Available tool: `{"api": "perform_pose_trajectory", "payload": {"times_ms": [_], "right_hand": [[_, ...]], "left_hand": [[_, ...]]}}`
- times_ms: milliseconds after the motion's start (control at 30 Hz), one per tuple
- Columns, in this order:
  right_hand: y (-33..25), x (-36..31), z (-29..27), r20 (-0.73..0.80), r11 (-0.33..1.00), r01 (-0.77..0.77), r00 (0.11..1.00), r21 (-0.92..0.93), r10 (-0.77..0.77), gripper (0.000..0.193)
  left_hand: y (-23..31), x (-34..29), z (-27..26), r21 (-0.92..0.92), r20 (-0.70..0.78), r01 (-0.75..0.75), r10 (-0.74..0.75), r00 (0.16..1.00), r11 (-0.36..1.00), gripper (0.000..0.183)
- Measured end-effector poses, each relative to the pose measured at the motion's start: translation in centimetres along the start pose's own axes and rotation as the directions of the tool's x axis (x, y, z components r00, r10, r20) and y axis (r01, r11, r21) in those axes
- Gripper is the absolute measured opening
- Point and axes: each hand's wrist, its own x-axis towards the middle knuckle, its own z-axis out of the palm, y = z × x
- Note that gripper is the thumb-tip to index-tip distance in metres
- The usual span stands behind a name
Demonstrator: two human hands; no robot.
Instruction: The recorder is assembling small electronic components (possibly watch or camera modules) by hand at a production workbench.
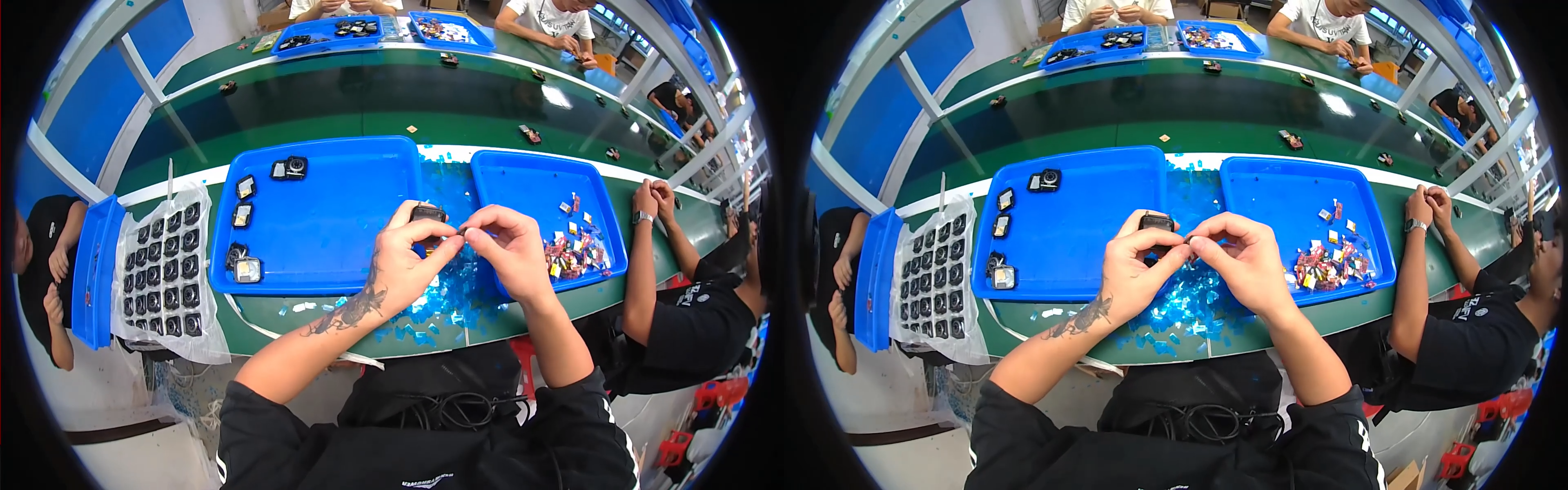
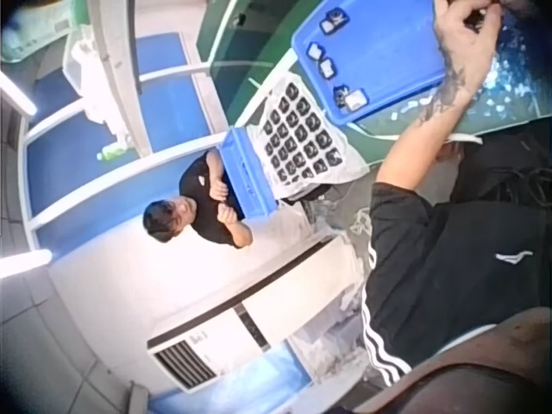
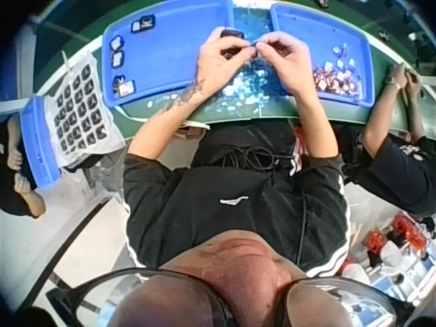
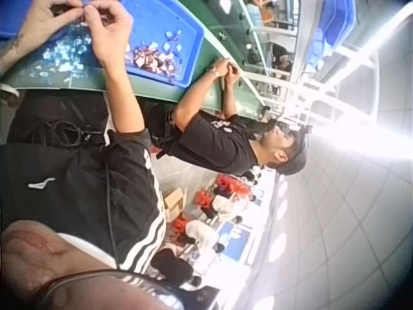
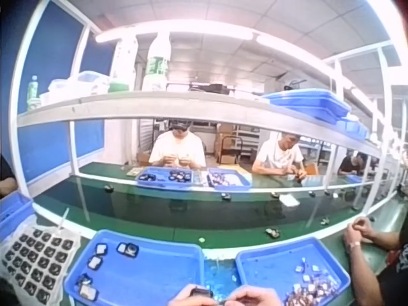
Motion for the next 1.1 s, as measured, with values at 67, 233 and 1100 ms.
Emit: {"api": "perform_pose_trajectory", "payload": {"times_ms": [67,233,1100], "right_hand": [[-0.2,0.0,0.1,-0.155,0.994,0.001,0.988,-0.113,-0.018,0.008],[-1.2,-0.5,-1.6,-0.276,0.995,0.016,0.960,-0.102,-0.043,0.008],[-1.1,-1.7,0.1,-0.047,0.998,0.037,0.998,-0.050,-0.039,0.010]], "left_hand": [[-0.4,-0.1,-0.1,0.011,0.050,-0.019,0.018,0.999,1.000,0.019],[-0.6,0.5,-0.1,-0.294,0.046,0.140,-0.133,0.990,0.945,0.036],[0.1,-0.2,-0.2,-0.451,0.060,0.210,-0.205,0.977,0.868,0.029]]}}
